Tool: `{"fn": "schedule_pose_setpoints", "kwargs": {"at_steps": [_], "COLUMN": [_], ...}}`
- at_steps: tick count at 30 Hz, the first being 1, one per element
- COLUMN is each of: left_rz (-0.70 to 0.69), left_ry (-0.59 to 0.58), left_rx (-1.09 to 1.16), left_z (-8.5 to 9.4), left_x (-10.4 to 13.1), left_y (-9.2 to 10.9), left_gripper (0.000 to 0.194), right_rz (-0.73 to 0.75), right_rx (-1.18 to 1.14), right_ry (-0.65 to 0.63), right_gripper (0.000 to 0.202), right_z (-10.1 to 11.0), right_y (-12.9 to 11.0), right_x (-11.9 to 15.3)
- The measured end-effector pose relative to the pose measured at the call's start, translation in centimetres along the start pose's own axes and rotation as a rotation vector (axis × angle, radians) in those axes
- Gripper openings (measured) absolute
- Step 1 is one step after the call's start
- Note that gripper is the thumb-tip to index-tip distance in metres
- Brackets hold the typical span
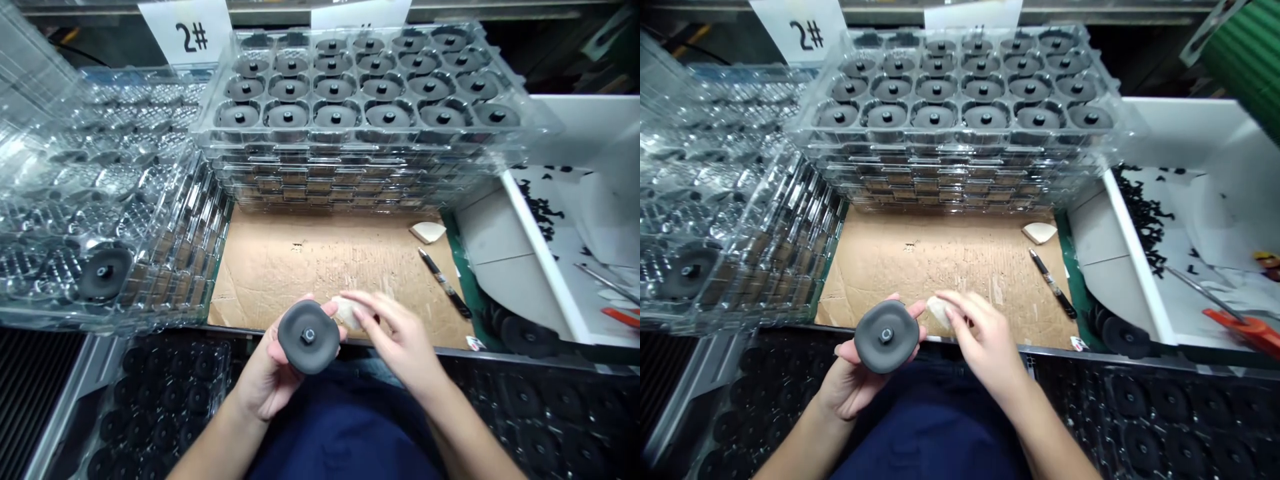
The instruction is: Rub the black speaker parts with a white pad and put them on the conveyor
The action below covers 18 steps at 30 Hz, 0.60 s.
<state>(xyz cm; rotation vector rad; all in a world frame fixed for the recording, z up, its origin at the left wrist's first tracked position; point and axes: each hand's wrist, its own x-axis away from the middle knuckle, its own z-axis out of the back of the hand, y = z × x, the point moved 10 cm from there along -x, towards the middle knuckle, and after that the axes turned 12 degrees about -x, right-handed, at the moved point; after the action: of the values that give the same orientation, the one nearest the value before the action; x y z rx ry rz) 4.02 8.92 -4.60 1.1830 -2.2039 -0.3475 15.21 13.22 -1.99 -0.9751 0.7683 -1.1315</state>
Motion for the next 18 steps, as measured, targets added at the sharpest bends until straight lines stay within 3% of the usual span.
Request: {"fn": "schedule_pose_setpoints", "kwargs": {"at_steps": [3, 6, 8, 10, 13, 15, 18], "left_rz": [0.010, 0.007, -0.001, -0.007, 0.004, 0.004, 0.017], "left_ry": [0.002, -0.027, -0.055, -0.055, -0.005, 0.059, 0.121], "left_rx": [0.025, 0.004, -0.025, -0.057, -0.121, -0.151, -0.167], "left_z": [0.0, -0.7, -1.3, -1.5, -1.0, -0.2, 0.4], "left_x": [-0.1, -0.4, -0.5, -0.6, -0.4, -0.2, 0.0], "left_y": [-0.1, -0.1, -0.1, -0.3, -0.8, -0.9, -0.7], "left_gripper": [0.057, 0.057, 0.056, 0.056, 0.054, 0.053, 0.060], "right_rz": [-0.032, -0.068, -0.050, 0.120, 0.472, 0.432, 0.283], "right_rx": [-0.003, 0.019, 0.026, 0.036, 0.068, 0.124, 0.251], "right_ry": [-0.049, 0.029, 0.144, 0.185, 0.021, -0.083, -0.147], "right_gripper": [0.024, 0.024, 0.024, 0.029, 0.031, 0.027, 0.027], "right_z": [-1.5, -0.1, 2.1, 3.3, 1.9, 0.8, 0.2], "right_y": [2.8, 2.9, 0.6, -4.0, -10.9, -11.6, -10.2], "right_x": [2.1, 2.6, 2.2, 1.5, 1.2, 0.6, -0.5]}}
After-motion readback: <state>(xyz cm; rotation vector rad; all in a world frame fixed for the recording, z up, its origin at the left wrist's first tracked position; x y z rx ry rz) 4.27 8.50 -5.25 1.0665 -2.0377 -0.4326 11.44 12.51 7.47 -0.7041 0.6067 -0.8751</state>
